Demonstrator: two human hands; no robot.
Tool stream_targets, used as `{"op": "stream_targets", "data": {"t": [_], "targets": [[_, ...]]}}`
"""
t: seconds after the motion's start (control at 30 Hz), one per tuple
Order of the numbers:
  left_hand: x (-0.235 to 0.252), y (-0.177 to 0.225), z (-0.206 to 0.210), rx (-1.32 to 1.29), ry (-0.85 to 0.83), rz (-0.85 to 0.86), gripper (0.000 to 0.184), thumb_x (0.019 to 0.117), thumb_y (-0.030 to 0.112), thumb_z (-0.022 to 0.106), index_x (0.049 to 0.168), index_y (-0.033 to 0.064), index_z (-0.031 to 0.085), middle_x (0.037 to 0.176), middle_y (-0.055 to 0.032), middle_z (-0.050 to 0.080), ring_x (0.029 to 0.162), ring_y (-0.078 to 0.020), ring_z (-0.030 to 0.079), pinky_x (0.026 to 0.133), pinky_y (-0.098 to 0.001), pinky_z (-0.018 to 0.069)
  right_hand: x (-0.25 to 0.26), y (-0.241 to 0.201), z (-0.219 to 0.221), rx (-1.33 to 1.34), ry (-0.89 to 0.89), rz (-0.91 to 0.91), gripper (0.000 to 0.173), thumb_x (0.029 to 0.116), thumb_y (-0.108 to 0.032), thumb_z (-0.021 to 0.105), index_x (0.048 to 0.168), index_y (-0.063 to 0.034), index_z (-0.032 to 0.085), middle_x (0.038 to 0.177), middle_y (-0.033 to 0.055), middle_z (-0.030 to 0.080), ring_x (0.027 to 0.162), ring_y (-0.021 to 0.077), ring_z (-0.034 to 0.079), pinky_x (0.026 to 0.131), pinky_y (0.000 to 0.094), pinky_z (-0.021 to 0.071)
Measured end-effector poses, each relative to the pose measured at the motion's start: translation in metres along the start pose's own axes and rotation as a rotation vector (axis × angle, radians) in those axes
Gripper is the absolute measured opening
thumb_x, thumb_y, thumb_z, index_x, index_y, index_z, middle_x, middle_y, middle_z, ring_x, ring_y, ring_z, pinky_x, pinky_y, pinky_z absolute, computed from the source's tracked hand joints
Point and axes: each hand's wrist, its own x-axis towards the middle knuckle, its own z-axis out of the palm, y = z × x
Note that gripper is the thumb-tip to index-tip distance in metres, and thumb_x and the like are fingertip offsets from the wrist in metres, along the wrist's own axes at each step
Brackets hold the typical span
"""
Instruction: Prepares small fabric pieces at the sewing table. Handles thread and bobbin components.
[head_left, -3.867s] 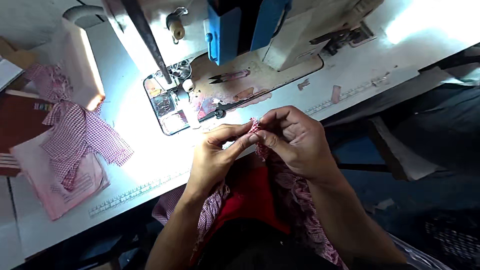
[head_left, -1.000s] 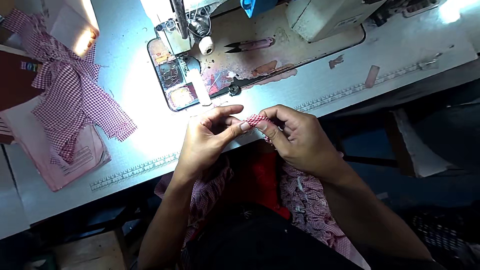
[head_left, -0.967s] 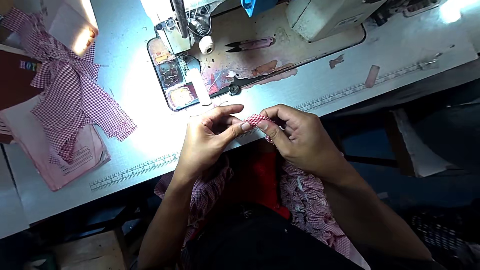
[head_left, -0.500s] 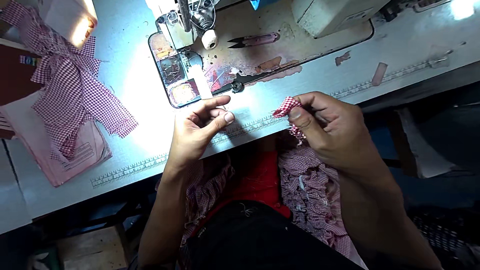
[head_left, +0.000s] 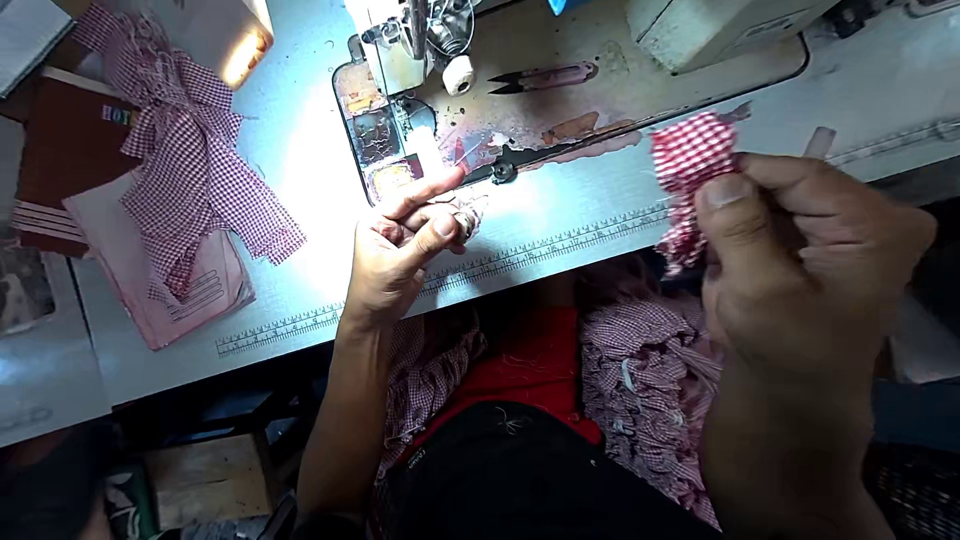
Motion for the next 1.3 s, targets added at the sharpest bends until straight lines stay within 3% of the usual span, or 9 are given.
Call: {"op": "stream_targets", "data": {"t": [0.23, 0.33, 0.47, 0.57, 0.8, 1.0, 1.07, 1.17, 1.3], "targets": [[-0.012, -0.001, 0.012, -0.034, 0.028, 0.006, 0.047, 0.0928, 0.012, 0.076, 0.137, 0.0038, 0.062, 0.099, -0.0049, 0.075, 0.082, -0.0084, 0.071, 0.078, -0.0239, 0.0603, -0.006, -0.031, 0.066, 0.14, -0.175, -0.021, 0.026, 0.1025, -0.014, 0.062, 0.121, 0.0011, 0.072, 0.1, 0.0008, 0.067, 0.083, 0.0002, 0.064, 0.07, 0.0148, 0.0563], [-0.015, -0.006, 0.017, 0.01, 0.055, 0.069, 0.052, 0.0926, 0.017, 0.077, 0.14, 0.0084, 0.059, 0.097, -0.001, 0.073, 0.082, -0.0056, 0.068, 0.079, -0.0218, 0.0578, -0.013, -0.03, 0.084, 0.198, -0.22, 0.02, 0.023, 0.1033, -0.014, 0.06, 0.111, 0.0016, 0.074, 0.095, 0.0004, 0.065, 0.082, -0.0015, 0.061, 0.07, 0.0119, 0.0523], [-0.015, -0.014, 0.016, -0.016, 0.046, 0.136, 0.052, 0.0928, 0.014, 0.076, 0.141, 0.0098, 0.057, 0.103, -0.0013, 0.073, 0.088, -0.006, 0.069, 0.082, -0.0221, 0.0579, -0.015, -0.029, 0.089, 0.318, -0.281, 0.116, 0.018, 0.1002, -0.015, 0.066, 0.106, -0.0007, 0.075, 0.097, -0.0002, 0.067, 0.084, 0.0015, 0.066, 0.071, 0.0143, 0.0578], [-0.014, -0.018, 0.016, -0.027, 0.006, 0.142, 0.055, 0.0921, 0.015, 0.077, 0.143, 0.0104, 0.055, 0.101, -0.0022, 0.072, 0.083, -0.0064, 0.067, 0.074, -0.0206, 0.0577, -0.016, -0.027, 0.094, 0.299, -0.295, 0.101, 0.011, 0.0954, -0.016, 0.072, 0.097, -0.0048, 0.074, 0.092, -0.0015, 0.067, 0.082, 0.0017, 0.065, 0.07, 0.0155, 0.0578], [-0.015, -0.019, 0.01, -0.153, 0.012, 0.129, 0.057, 0.0918, 0.019, 0.077, 0.143, 0.0159, 0.052, 0.095, 0.0013, 0.07, 0.087, -0.0075, 0.066, 0.084, -0.0247, 0.056, -0.022, -0.025, 0.089, 0.172, -0.295, -0.014, 0.011, 0.0932, -0.016, 0.073, 0.093, -0.0059, 0.077, 0.088, -0.0027, 0.068, 0.082, 0.0, 0.063, 0.069, 0.0147, 0.0539], [-0.016, -0.021, 0.007, -0.241, 0.055, 0.115, 0.052, 0.0925, 0.022, 0.076, 0.14, 0.0185, 0.055, 0.092, 0.0031, 0.066, 0.085, -0.0068, 0.063, 0.081, -0.0243, 0.0533, -0.035, -0.018, 0.079, 0.075, -0.332, -0.038, 0.013, 0.0947, -0.018, 0.07, 0.091, -0.0079, 0.077, 0.091, -0.0025, 0.069, 0.085, 0.0006, 0.065, 0.072, 0.016, 0.0559], [-0.015, -0.018, 0.006, -0.251, 0.067, 0.123, 0.049, 0.0945, 0.021, 0.073, 0.14, 0.0173, 0.055, 0.092, 0.0028, 0.066, 0.084, -0.0064, 0.062, 0.08, -0.0237, 0.0524, -0.038, -0.013, 0.069, -0.005, -0.361, 0.02, 0.017, 0.0958, -0.025, 0.069, 0.098, -0.0104, 0.078, 0.09, -0.0052, 0.069, 0.081, -0.001, 0.064, 0.07, 0.0163, 0.0548], [-0.014, -0.014, 0.006, -0.241, 0.08, 0.131, 0.047, 0.0963, 0.019, 0.07, 0.14, 0.0157, 0.054, 0.09, 0.002, 0.065, 0.082, -0.0067, 0.061, 0.078, -0.0234, 0.0521, -0.034, -0.011, 0.048, -0.018, -0.336, 0.173, 0.043, 0.0957, -0.034, 0.071, 0.135, -0.0195, 0.062, 0.084, -0.0098, 0.067, 0.068, -0.0008, 0.062, 0.06, 0.0185, 0.055], [-0.014, -0.013, 0.008, -0.244, 0.077, 0.137, 0.047, 0.0967, 0.018, 0.07, 0.141, 0.0155, 0.054, 0.094, 0.0006, 0.066, 0.085, -0.0076, 0.063, 0.08, -0.0246, 0.0532, -0.016, -0.01, 0.029, 0.098, -0.181, 0.098, 0.025, 0.0987, -0.019, 0.067, 0.122, -0.015, 0.062, 0.095, -0.0095, 0.068, 0.076, -0.0022, 0.063, 0.066, 0.0138, 0.0541]]}}
